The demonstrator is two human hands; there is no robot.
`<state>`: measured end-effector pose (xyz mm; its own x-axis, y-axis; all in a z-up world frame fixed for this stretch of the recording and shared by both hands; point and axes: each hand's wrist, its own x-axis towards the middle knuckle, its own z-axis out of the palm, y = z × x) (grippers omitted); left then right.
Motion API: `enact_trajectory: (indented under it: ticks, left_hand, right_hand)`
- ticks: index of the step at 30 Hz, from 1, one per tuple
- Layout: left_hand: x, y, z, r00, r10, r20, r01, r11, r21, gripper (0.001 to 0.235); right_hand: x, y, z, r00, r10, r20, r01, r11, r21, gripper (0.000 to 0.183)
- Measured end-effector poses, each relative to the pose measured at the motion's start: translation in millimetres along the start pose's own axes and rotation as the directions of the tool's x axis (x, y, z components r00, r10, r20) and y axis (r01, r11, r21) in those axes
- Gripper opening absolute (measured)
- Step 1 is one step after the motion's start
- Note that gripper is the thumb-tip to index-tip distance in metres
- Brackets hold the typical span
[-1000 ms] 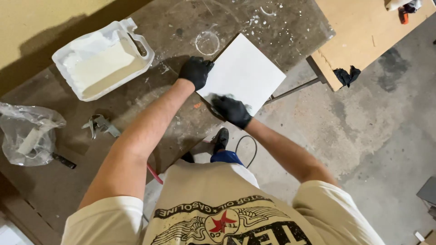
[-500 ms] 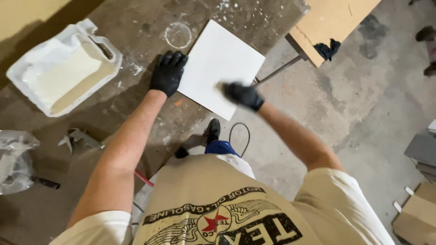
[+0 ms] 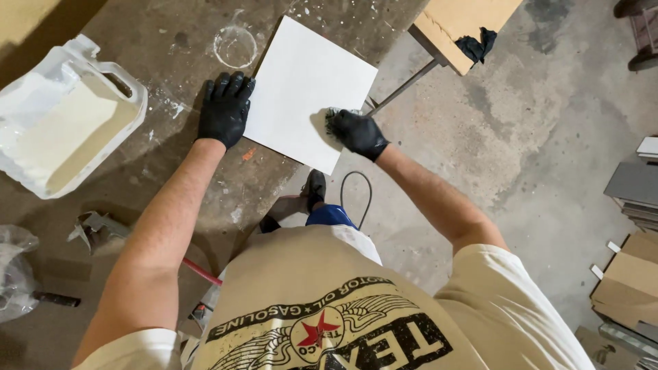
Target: Applying paint to a square board using a small hand roller on a workbench
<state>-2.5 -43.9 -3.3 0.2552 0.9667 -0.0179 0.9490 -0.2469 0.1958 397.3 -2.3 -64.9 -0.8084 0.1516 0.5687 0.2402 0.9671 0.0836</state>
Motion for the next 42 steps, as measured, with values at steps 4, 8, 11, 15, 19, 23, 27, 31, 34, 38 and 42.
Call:
enact_trajectory:
  ticks: [4,8,11,15,19,23,27,31,34,38,42]
  left_hand:
    - [2.3,0.7,-7.1,0.998,0.026,-0.066,-0.026,1.000,0.008,0.050]
    - [0.1,-3.4,1.2,0.998,0.024,-0.049,-0.023,1.000,0.019,0.051]
    - [6.9,-7.8,14.5,0.999,0.018,-0.039,-0.015,0.997,0.081,0.050]
    - [5.2,-4.4,9.1,0.999,0.014,-0.051,-0.011,0.998,0.063,0.052]
    - [8.0,-9.1,13.1,0.992,0.049,-0.118,-0.047,0.999,0.022,0.051]
    - [2.6,-10.7,19.1,0.963,0.071,-0.260,-0.086,0.995,-0.045,0.052]
    - [-7.2,1.7,1.4,0.894,-0.002,-0.449,0.064,0.990,0.123,0.058]
    - [-7.2,2.6,2.5,0.885,-0.059,-0.461,0.093,0.994,0.051,0.063]
    - [-7.0,-5.3,20.6,0.874,0.038,-0.485,0.023,0.992,0.121,0.064]
    - [0.7,-12.7,38.2,0.966,0.121,-0.227,-0.099,0.989,0.109,0.070]
    - [1.4,-12.5,31.1,0.979,0.121,-0.167,-0.098,0.986,0.137,0.062]
  right_hand:
    - [5.9,-49.0,15.5,0.998,0.058,-0.040,-0.056,0.997,0.047,0.028]
    - [-30.0,31.8,29.0,0.997,0.076,-0.027,-0.079,0.989,-0.121,0.027]
    - [-58.4,153.8,37.1,0.998,0.069,-0.001,-0.064,0.913,-0.403,0.026]
    - [7.8,171.5,42.0,1.000,-0.024,-0.001,0.021,0.918,-0.395,0.022]
    - [114.3,172.7,77.7,0.935,0.333,0.121,-0.312,0.936,-0.160,0.028]
    - [172.3,162.8,122.0,0.701,0.679,0.216,-0.684,0.727,-0.064,0.034]
    - [115.9,85.6,211.8,0.965,0.256,0.059,-0.230,0.932,-0.281,0.033]
    - [151.4,-18.4,172.6,0.978,0.172,-0.121,-0.145,0.967,0.209,0.035]
    - [116.5,42.8,158.9,0.958,0.119,-0.261,-0.054,0.968,0.244,0.032]
    - [49.2,141.4,79.1,0.934,0.358,-0.019,-0.348,0.892,-0.290,0.041]
    - [-38.1,61.2,93.1,0.974,0.203,-0.099,-0.226,0.846,-0.483,0.040]
